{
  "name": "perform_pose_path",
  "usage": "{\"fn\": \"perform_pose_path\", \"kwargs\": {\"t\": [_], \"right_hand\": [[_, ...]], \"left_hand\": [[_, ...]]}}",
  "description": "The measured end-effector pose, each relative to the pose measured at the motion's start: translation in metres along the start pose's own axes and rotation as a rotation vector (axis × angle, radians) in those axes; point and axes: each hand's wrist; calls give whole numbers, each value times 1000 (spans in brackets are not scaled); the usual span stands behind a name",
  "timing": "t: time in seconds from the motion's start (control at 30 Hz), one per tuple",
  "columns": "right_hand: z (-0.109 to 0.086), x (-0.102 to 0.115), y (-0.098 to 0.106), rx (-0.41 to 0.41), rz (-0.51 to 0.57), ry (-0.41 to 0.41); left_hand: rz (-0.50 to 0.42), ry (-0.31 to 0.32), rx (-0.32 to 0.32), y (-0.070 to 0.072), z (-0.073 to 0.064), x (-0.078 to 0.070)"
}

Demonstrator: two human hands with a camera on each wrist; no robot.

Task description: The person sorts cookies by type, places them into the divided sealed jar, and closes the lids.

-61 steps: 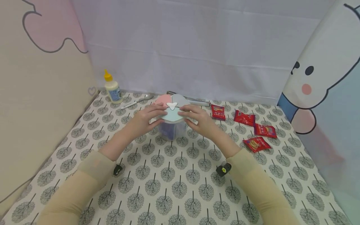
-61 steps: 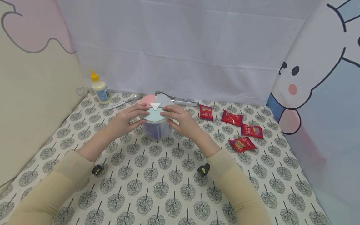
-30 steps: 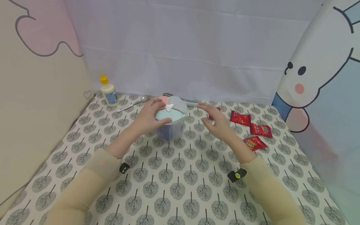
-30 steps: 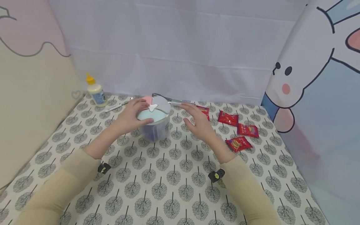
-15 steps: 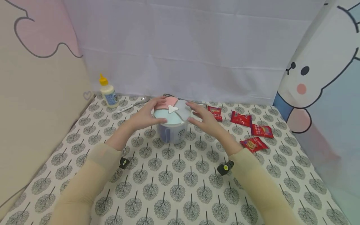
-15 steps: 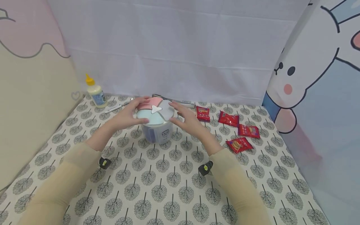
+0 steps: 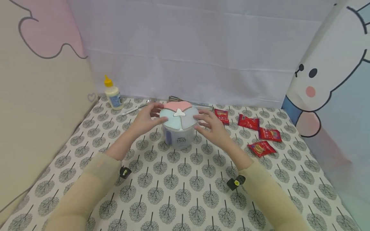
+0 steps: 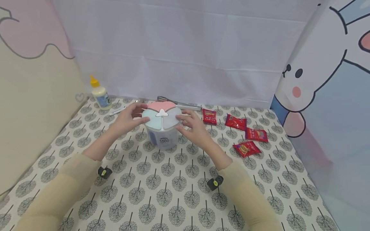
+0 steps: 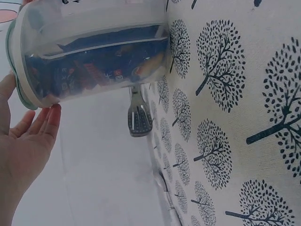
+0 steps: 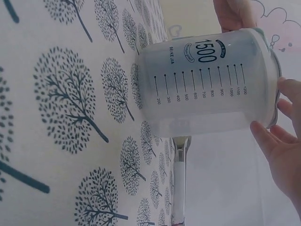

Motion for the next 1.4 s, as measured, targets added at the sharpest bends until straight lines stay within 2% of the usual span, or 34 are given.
{"fn": "perform_pose_path", "kwargs": {"t": [0.17, 0.3, 0.43, 0.6, 0.73, 0.87, 0.97, 1.07, 1.17, 1.23, 1.4], "right_hand": [[-12, 26, 4, -57, -9, 47], [-20, 46, 6, -78, -19, 66], [-24, 39, 0, -76, -25, 73], [-24, 24, -5, -61, -67, 90], [-15, 19, 1, -74, -131, 120], [0, 11, 12, -85, -232, 156], [13, 4, 18, -26, -286, 190], [22, -2, 21, 79, -290, 213], [28, -8, 19, 160, -287, 225], [30, -10, 16, 177, -292, 229], [27, -10, 5, 108, -348, 223]], "left_hand": [[-37, -24, 81, -1, 15, 3], [-66, -27, 116, -3, 33, 4], [-94, 7, 146, -4, 48, 5], [-142, 32, 175, -2, 55, 9], [-99, 23, 147, 2, 50, 4], [66, -29, 85, 2, 34, -10], [192, -105, 78, -5, 19, -19], [270, -185, 91, -14, 6, -23], [290, -247, 100, -23, -2, -22], [281, -279, 93, -26, -4, -19], [236, -347, 89, -22, -2, -10]]}}
Point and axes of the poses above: each hand's wrist, its own z-axis towards the middle knuckle, its own y-axis out of the back of the hand, x = y × z, and after that the axes turned 9 degrees about -z, right-handed
